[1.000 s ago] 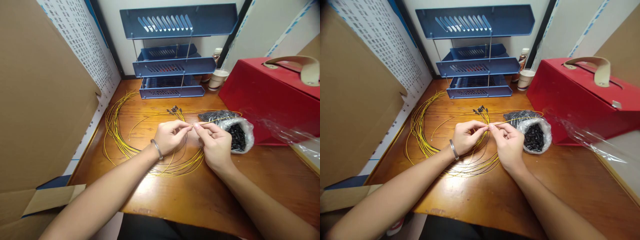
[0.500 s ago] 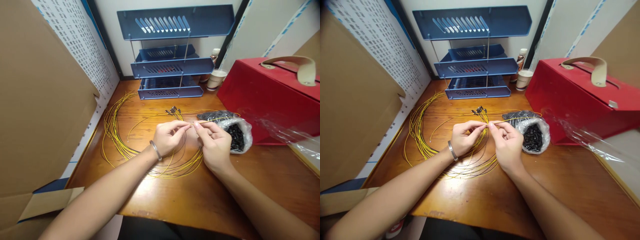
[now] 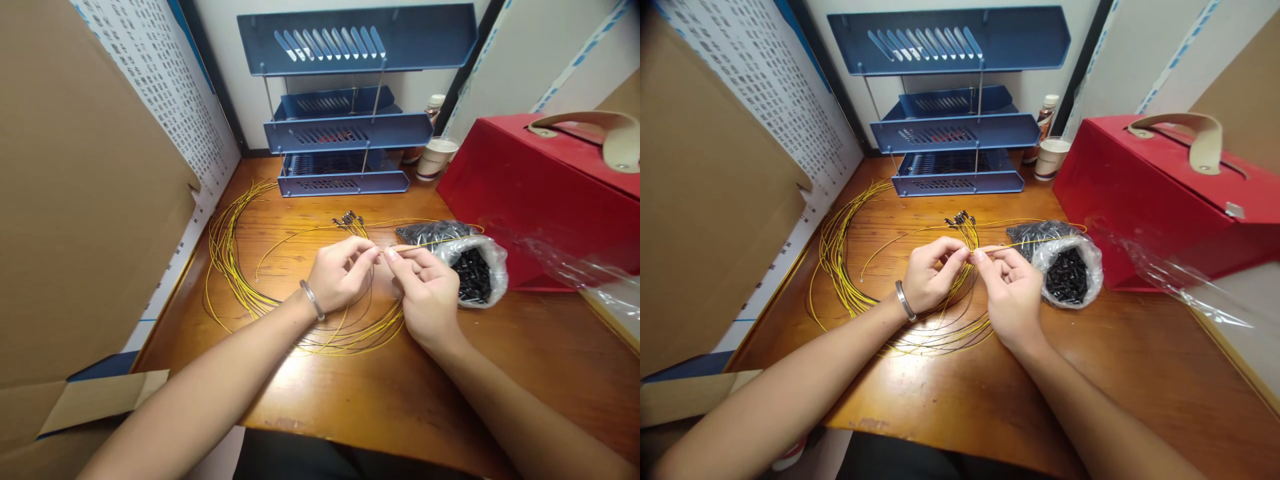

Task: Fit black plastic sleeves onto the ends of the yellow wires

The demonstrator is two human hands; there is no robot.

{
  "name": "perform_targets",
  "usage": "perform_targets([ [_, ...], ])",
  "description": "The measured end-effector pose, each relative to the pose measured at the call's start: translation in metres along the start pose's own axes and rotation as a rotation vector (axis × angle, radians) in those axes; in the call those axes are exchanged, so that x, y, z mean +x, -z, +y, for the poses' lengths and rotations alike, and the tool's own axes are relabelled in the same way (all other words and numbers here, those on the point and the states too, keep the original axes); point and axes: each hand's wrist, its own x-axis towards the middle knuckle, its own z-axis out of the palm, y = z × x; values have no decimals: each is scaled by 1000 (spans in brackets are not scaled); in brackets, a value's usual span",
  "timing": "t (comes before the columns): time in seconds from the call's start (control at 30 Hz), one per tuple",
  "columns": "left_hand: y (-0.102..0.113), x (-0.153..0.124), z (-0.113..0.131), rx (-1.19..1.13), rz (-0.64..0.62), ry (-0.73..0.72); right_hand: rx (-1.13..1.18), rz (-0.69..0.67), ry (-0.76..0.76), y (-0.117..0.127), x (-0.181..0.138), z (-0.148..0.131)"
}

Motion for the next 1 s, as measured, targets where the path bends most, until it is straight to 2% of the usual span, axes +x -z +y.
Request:
perform_targets([
  [0.57, 2, -3, 1, -30, -10, 92, 30, -16, -13, 0, -3, 0],
  [0.77, -1, -3, 0, 9, 19, 15, 39, -18, -11, 1, -2, 3],
  [1.0, -1, -2, 2, 57, 27, 14, 63, -10, -21, 2, 1, 8],
])
